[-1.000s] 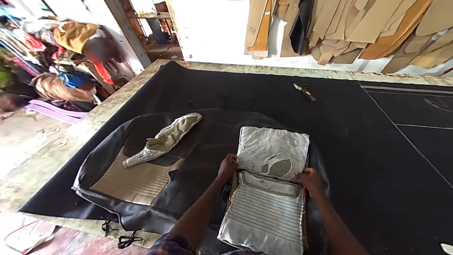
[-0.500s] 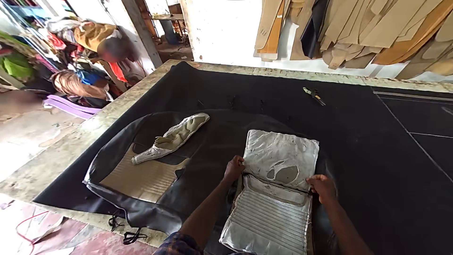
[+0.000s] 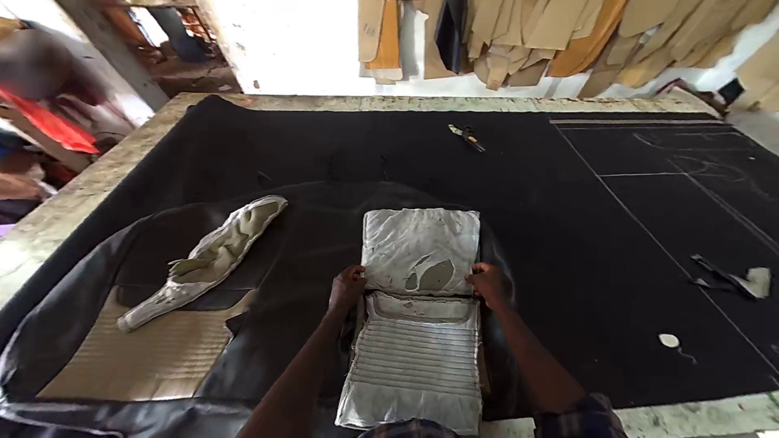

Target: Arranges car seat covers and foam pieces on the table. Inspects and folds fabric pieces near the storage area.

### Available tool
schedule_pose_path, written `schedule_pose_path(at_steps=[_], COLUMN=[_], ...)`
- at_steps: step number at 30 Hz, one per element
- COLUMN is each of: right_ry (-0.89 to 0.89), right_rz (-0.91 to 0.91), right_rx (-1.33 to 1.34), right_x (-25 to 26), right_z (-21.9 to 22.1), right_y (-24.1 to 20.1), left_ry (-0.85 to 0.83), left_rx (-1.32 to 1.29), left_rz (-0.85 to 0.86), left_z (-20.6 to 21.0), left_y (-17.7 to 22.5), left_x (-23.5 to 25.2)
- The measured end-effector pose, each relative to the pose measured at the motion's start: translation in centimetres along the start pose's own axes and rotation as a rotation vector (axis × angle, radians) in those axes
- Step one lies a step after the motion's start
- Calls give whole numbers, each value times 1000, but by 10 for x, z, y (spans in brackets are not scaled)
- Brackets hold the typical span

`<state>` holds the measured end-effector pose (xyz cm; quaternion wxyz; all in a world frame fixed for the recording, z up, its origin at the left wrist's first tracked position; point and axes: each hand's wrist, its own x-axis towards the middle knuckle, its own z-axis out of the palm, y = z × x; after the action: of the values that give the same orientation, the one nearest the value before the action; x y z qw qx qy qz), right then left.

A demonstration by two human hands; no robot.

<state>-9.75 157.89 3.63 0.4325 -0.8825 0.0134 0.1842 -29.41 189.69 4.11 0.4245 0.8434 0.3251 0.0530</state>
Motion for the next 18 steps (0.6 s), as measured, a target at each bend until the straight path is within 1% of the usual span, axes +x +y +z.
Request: schedule_pose_path(at_steps=[4,7,9,11,12,13,16,18], right_ry=[-26,1,-14,-35,-45,-45,-23,-6], right_rz=[-8,-37,-85,-142,-159,-167,-194,-225], right_rx=[17,14,39,51,57,62,62,61], right_x=[2,-3,-14,-22,-22,-20,-15,-14], right_z=[1,0,-5,-3,-2,-2,-1,0], right_y=[0,3,6,8,10,12,17,20], left_ry=[10,4,1,34,41,37,-51,-107], left_rx=[34,42,14,-18,4,64,307,432], left_rz=[-7,14,24,16,26,50,128,168], left_z=[1,5,3,2,3,3,11,23], left_y=[-3,0,10,15,18,22,29,19], left_x=[4,-3,-23,-46,-59,-73,-118,-143])
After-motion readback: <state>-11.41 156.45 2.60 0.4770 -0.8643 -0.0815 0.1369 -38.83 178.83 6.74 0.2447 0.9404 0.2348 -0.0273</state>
